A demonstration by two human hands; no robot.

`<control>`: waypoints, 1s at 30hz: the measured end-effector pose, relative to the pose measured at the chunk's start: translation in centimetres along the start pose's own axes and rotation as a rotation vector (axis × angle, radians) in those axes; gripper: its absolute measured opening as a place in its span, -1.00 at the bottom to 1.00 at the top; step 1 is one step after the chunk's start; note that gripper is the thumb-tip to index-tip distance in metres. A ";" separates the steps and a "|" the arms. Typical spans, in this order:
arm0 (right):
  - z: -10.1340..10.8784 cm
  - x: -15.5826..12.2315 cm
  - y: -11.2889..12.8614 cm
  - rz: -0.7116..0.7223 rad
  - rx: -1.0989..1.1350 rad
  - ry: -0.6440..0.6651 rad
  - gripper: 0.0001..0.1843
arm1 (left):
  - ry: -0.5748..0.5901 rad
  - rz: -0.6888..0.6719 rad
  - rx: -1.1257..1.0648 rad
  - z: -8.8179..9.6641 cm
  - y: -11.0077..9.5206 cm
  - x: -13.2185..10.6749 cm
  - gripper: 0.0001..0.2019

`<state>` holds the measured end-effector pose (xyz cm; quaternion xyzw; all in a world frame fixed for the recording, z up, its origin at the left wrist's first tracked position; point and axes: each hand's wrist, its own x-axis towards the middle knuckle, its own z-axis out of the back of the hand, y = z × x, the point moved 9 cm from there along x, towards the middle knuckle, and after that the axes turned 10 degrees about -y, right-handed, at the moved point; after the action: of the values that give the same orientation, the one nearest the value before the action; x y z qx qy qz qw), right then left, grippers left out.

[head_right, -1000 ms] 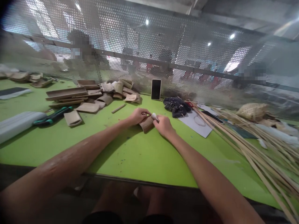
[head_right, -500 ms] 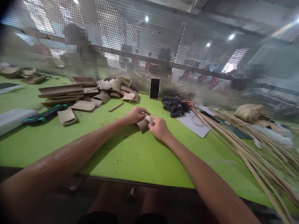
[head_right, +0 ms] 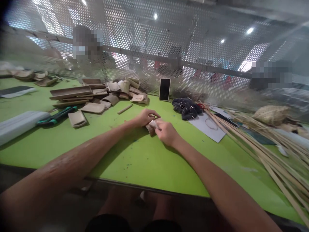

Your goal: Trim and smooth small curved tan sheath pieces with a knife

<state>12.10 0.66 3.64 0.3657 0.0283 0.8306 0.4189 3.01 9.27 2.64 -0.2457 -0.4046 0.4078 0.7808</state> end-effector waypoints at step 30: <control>0.5 0.1 0.3 -0.083 -0.286 0.024 -0.75 | -0.010 0.028 0.060 0.2 0.1 0.0 -0.72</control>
<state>12.15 0.43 4.12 0.2910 -0.0700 0.8125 0.5003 2.85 9.34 2.68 -0.2260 -0.3927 0.4318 0.7799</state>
